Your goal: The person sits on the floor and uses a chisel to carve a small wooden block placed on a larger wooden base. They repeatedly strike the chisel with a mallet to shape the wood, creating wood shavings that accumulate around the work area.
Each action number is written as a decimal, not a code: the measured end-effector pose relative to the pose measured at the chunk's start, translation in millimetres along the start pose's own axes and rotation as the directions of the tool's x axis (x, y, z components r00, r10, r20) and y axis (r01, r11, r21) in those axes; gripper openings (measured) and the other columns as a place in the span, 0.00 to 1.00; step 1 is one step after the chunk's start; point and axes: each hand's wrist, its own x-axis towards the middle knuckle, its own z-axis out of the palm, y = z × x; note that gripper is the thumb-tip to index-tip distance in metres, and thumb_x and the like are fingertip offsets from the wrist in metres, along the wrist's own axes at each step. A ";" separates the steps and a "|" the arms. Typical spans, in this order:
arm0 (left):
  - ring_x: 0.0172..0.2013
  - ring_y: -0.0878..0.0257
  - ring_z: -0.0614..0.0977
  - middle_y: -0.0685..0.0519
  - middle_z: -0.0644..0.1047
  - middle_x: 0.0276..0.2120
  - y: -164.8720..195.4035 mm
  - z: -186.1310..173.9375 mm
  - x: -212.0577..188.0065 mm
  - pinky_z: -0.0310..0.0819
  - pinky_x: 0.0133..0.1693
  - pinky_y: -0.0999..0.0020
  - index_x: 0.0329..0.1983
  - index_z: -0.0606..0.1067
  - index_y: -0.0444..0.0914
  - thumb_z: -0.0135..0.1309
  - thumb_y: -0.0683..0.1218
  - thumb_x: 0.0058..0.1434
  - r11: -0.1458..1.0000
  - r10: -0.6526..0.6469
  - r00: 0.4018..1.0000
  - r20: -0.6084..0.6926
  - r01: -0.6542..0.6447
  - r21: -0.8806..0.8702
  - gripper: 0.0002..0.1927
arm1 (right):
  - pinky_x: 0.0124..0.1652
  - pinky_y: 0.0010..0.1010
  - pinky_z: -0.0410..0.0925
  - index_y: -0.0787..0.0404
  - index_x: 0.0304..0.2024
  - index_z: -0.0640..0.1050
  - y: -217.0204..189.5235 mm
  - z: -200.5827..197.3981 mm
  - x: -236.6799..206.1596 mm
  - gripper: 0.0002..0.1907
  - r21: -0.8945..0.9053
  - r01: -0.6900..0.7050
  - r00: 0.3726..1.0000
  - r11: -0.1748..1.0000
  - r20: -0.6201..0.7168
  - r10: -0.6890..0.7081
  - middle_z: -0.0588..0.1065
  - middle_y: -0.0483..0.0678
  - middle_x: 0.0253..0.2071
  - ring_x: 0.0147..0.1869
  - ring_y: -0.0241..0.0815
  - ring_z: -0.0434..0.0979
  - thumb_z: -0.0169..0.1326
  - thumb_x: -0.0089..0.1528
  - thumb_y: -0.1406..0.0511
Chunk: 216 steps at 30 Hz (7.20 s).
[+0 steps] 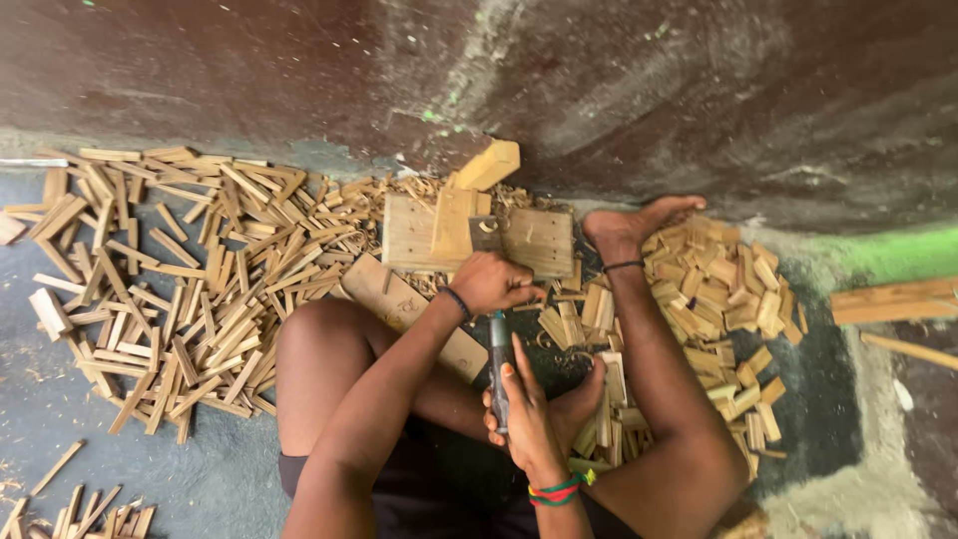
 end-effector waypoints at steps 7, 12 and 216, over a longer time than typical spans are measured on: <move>0.23 0.46 0.80 0.47 0.77 0.18 -6.8 -2.0 3.4 0.71 0.28 0.49 0.23 0.77 0.43 0.57 0.63 0.63 1.000 -0.004 1.000 0.026 0.004 -0.010 0.22 | 0.14 0.23 0.59 0.31 0.76 0.53 -5.9 3.8 1.9 0.35 -0.002 -0.022 1.000 1.000 -0.002 0.022 0.69 0.46 0.25 0.17 0.34 0.65 0.46 0.66 0.51; 0.21 0.47 0.78 0.48 0.74 0.16 -11.4 -4.8 7.7 0.69 0.27 0.51 0.21 0.75 0.42 0.58 0.63 0.63 1.000 -0.002 1.000 0.024 0.002 -0.002 0.24 | 0.14 0.23 0.59 0.31 0.76 0.52 -7.2 9.9 6.3 0.35 -0.027 -0.012 1.000 1.000 -0.020 0.011 0.68 0.46 0.25 0.17 0.34 0.64 0.45 0.67 0.53; 0.26 0.49 0.83 0.49 0.81 0.24 -11.3 -15.5 -17.0 0.76 0.30 0.52 0.29 0.82 0.45 0.57 0.62 0.62 0.999 0.036 0.986 0.163 -0.042 0.032 0.18 | 0.14 0.25 0.59 0.32 0.76 0.50 25.5 35.5 16.1 0.38 -0.002 -0.003 1.000 1.000 -0.006 0.003 0.69 0.46 0.24 0.16 0.35 0.65 0.47 0.66 0.54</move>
